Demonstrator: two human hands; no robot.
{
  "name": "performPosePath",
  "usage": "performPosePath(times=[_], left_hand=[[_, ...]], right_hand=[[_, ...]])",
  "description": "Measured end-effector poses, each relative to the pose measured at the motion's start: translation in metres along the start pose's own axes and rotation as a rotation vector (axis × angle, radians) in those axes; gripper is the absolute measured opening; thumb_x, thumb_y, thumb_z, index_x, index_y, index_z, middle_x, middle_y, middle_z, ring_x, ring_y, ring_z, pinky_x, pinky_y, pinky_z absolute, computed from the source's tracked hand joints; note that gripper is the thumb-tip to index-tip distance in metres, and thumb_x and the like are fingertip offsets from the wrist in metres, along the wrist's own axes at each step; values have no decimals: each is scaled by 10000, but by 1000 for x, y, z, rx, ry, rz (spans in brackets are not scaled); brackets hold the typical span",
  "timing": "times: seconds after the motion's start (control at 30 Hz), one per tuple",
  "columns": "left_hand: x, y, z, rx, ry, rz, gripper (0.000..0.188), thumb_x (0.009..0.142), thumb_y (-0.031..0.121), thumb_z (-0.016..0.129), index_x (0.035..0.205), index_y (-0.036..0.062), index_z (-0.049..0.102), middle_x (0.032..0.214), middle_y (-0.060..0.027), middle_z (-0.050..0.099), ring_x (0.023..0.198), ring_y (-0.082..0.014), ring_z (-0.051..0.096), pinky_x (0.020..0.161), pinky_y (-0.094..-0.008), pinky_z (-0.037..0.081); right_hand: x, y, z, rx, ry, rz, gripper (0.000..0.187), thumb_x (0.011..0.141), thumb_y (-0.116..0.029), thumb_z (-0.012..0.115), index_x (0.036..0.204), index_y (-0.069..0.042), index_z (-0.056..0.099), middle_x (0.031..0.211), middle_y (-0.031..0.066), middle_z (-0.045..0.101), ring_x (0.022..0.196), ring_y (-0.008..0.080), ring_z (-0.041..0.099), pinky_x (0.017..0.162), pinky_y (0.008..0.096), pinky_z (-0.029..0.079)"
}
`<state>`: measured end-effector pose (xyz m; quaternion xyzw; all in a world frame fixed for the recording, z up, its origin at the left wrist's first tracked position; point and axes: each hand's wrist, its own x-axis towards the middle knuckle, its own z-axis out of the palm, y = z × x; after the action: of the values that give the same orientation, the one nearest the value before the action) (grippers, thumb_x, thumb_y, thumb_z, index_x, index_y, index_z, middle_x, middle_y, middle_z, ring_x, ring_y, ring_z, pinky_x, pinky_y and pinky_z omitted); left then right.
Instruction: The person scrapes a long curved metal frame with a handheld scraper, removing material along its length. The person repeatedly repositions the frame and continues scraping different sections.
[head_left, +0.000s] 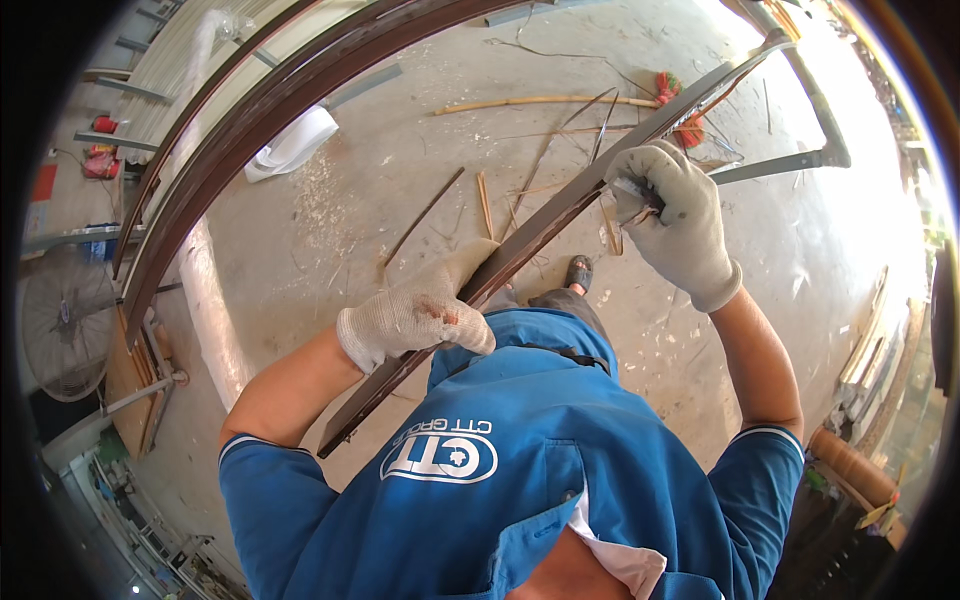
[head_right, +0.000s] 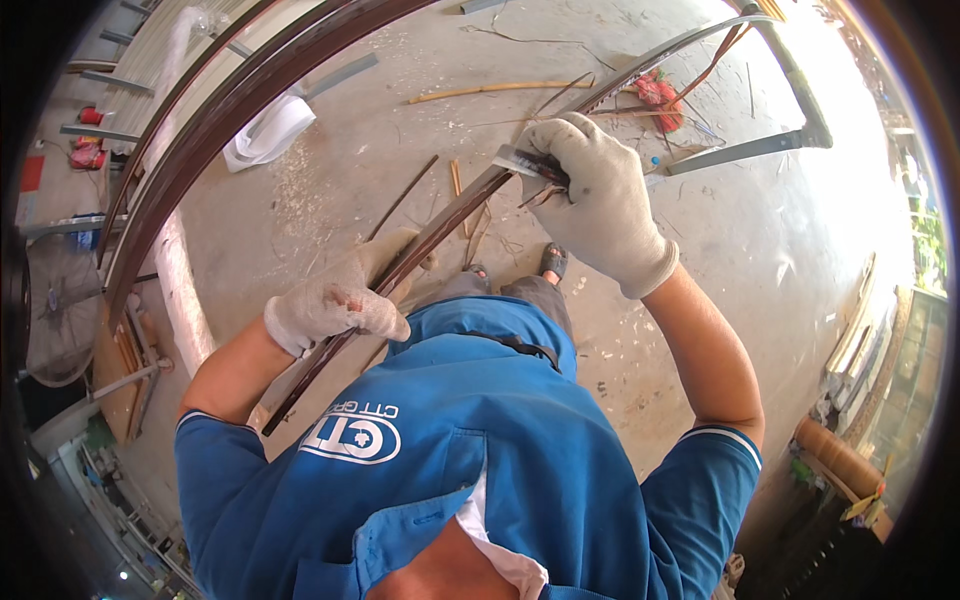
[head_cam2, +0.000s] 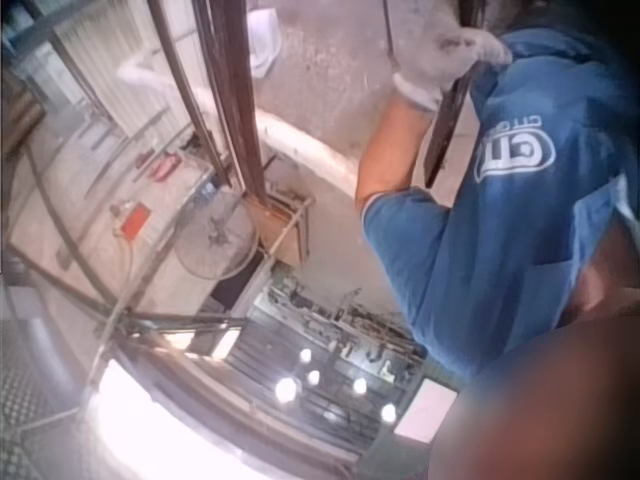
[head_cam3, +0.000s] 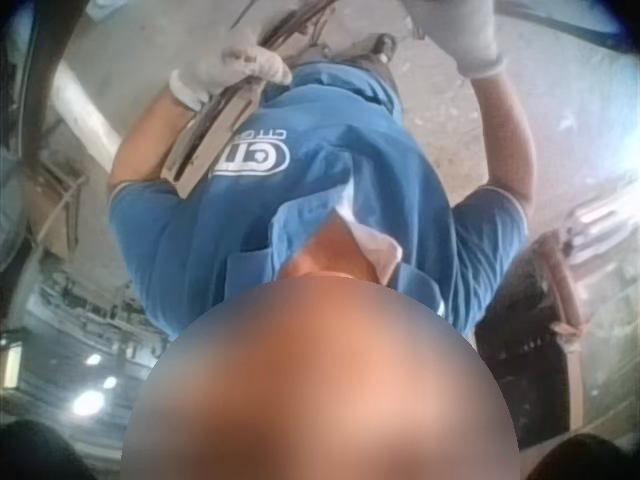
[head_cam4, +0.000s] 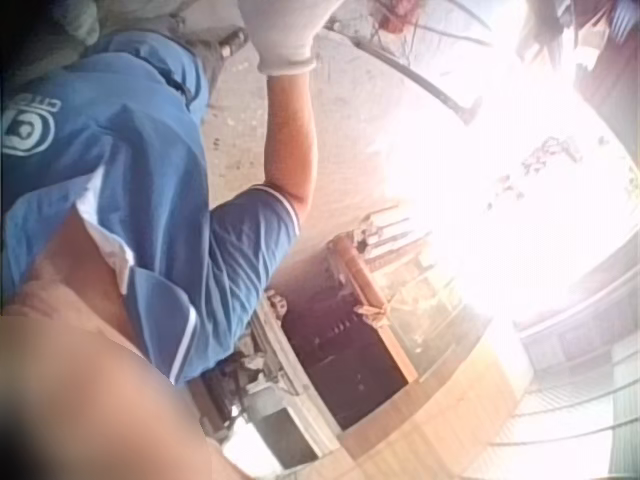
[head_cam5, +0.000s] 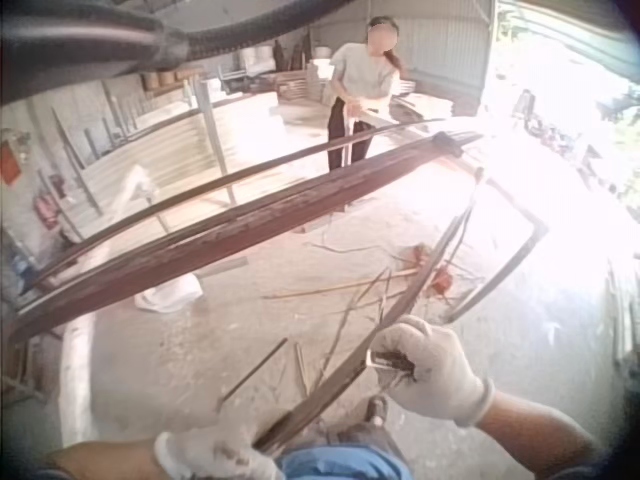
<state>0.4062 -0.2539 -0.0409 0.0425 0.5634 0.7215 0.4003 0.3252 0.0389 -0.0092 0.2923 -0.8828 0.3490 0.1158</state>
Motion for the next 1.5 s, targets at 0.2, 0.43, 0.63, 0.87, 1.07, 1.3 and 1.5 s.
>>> performPosePath(times=[0.2, 0.43, 0.63, 0.87, 1.07, 1.3, 1.5], left_hand=[[8, -4, -17, 347, 25, 99, 722, 659, 149, 771, 1302, -69, 524, 935, -92, 590, 782, -148, 571, 699, -284, 484], [8, 3, -21, 246, 42, 36, 799, 622, 239, 820, 1294, -86, 534, 993, -123, 619, 901, -196, 589, 818, -322, 484], [6, -15, -30, 112, 86, -52, 851, 645, 267, 855, 1327, -95, 497, 1009, -145, 630, 873, -222, 613, 832, -307, 486], [22, -21, -34, 68, 2, -137, 711, 632, 161, 792, 1258, -15, 504, 733, 21, 467, 631, -66, 451, 578, -227, 391], [34, -22, -37, 19, -57, -191, 655, 729, 245, 767, 1279, 20, 491, 766, 51, 442, 631, -44, 425, 638, -213, 438], [26, -11, -24, 33, 13, -190, 727, 588, 80, 830, 1236, 10, 507, 725, 54, 424, 631, -51, 395, 570, -215, 311], [24, 12, -13, 180, 51, -350, 749, 584, 124, 787, 1269, 19, 504, 990, -40, 559, 872, -129, 568, 769, -281, 495]], right_hand=[[-1, 5, 1, 649, -93, 659, 133, 933, -90, 613, 993, 17, 663, 796, -13, 558, 681, 63, 509, 567, 254, 429], [5, 23, -14, 1252, 187, 835, 142, 986, -146, 612, 1039, -19, 645, 775, -39, 526, 547, 13, 356, 488, 200, 289], [16, 58, -39, 1459, 458, 944, 83, 962, -94, 640, 993, -17, 646, 795, 5, 580, 547, 37, 399, 481, 218, 350], [19, 120, -175, 1265, 628, 407, 123, 966, -33, 599, 1076, 21, 579, 905, 53, 616, 597, 58, 442, 507, 183, 386], [20, 135, -272, 962, 624, 273, 271, 990, -91, 581, 1231, 32, 597, 909, 13, 597, 622, 43, 448, 545, 181, 403], [-9, 144, -188, 158, 474, 485, 317, 985, -203, 620, 1259, -52, 671, 823, -57, 637, 581, 2, 343, 508, 167, 263], [-13, 161, -112, 305, 497, 515, 210, 948, -94, 681, 1152, -47, 697, 953, -17, 645, 777, 68, 551, 719, 235, 470]])
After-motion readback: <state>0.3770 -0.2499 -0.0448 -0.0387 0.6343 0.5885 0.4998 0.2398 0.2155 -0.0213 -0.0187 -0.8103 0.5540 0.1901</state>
